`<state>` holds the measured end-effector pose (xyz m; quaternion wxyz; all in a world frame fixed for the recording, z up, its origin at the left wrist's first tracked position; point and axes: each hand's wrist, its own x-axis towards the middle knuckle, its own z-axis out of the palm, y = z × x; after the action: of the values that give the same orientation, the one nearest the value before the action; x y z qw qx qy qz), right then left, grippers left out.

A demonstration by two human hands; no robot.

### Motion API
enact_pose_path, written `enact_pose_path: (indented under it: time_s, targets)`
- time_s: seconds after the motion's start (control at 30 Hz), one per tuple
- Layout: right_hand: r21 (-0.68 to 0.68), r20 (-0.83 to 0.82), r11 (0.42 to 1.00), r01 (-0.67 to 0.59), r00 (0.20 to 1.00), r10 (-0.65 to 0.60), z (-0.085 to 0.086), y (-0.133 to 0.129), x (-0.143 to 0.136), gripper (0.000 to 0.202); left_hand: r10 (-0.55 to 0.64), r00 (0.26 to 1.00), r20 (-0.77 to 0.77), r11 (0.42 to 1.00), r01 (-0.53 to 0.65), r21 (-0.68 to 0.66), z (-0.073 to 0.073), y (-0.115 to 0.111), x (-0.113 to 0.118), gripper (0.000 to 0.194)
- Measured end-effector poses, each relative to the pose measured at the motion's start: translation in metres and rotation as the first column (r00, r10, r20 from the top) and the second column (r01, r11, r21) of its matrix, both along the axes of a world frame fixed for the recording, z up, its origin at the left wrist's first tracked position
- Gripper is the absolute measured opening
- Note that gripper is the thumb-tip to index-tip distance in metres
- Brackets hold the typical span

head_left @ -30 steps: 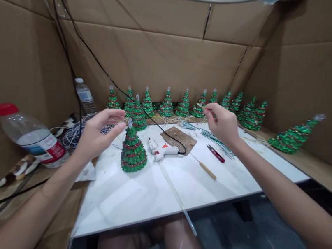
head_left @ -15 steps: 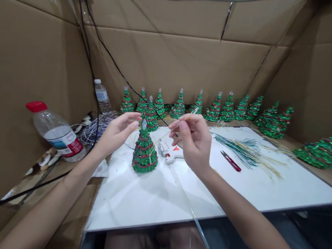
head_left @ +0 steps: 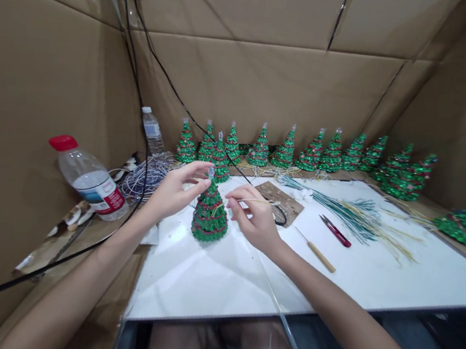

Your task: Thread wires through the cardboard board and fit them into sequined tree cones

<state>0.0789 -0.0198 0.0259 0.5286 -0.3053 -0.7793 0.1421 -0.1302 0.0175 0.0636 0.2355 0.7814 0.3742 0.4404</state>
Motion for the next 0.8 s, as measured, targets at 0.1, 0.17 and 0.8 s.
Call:
enact_pose_path:
  time_s: [0.1,0.17,0.8]
  targets:
    - [0.026,0.058,0.999,0.045,0.997,-0.046,-0.003,0.005,0.001,0.020,-0.003,1.000,-0.011,1.000,0.002,-0.009,0.001,-0.002,0.000,0.038]
    - [0.049,0.087,0.998,0.046,0.995,-0.051,-0.004,0.007,0.001,0.019,-0.009,1.000,-0.018,1.000,0.009,-0.004,0.002,-0.002,0.001,0.038]
    - [0.545,0.195,0.838,0.034,0.967,-0.166,-0.037,0.013,-0.004,0.027,-0.073,0.997,0.038,0.997,0.074,-0.022,-0.003,0.002,-0.001,0.032]
